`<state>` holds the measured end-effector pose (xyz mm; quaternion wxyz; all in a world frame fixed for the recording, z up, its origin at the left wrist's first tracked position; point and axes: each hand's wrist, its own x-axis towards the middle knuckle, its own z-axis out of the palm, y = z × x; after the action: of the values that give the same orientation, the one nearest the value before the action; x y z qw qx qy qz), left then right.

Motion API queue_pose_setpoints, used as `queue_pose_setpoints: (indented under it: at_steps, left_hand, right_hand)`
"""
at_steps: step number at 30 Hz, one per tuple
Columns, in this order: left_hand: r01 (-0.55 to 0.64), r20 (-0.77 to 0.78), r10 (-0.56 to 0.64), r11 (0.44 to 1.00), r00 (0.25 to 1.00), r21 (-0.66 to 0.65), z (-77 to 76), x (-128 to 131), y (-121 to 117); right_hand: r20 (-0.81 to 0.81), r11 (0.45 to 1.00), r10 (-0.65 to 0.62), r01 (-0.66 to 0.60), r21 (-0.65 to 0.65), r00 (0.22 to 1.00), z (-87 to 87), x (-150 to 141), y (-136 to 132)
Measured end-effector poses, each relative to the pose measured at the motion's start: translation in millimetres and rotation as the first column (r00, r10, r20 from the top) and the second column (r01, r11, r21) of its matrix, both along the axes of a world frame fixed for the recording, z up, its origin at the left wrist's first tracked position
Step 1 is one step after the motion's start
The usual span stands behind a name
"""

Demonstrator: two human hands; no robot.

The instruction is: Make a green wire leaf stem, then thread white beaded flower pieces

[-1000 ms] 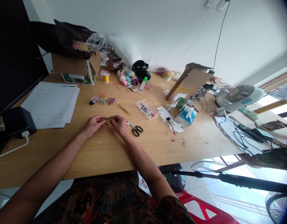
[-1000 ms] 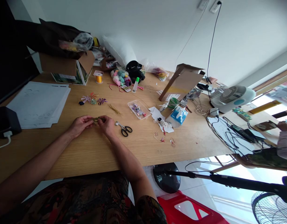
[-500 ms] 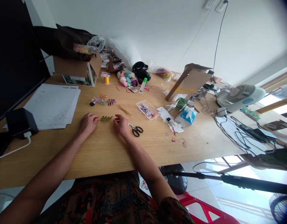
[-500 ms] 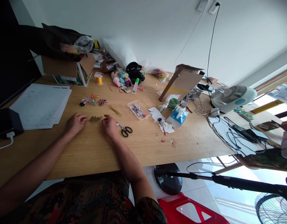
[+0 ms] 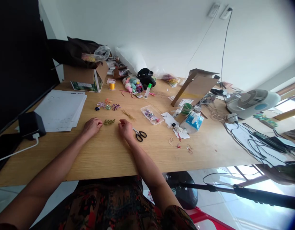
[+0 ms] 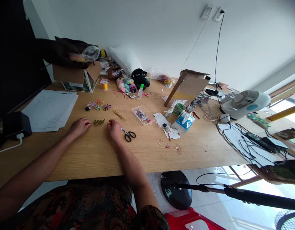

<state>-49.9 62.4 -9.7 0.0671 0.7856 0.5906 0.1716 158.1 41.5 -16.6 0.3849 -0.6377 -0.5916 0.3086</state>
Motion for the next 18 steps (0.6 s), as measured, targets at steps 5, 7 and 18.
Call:
queue_pose_setpoints:
  at_steps: [5, 7, 18]
  left_hand:
    - [0.004, -0.059, -0.001, 0.999, 0.998, 0.054, 0.5, -1, 3]
    - [-0.008, -0.056, 0.013, 0.996, 0.998, 0.092, 2.5, -5, 10]
    - [0.051, 0.039, -0.058, 0.985, 0.998, 0.165, 13.0, -21, 57]
  right_hand:
    - [0.006, 1.0, -0.001, 0.001, -0.009, 1.0, 4.1, 2, -2]
    - [0.012, 1.0, 0.0, 0.0, -0.002, 1.0, 5.4, 2, -3]
    - [0.027, 1.0, 0.019, -0.019, 0.005, 0.999, -1.6, 0, 0]
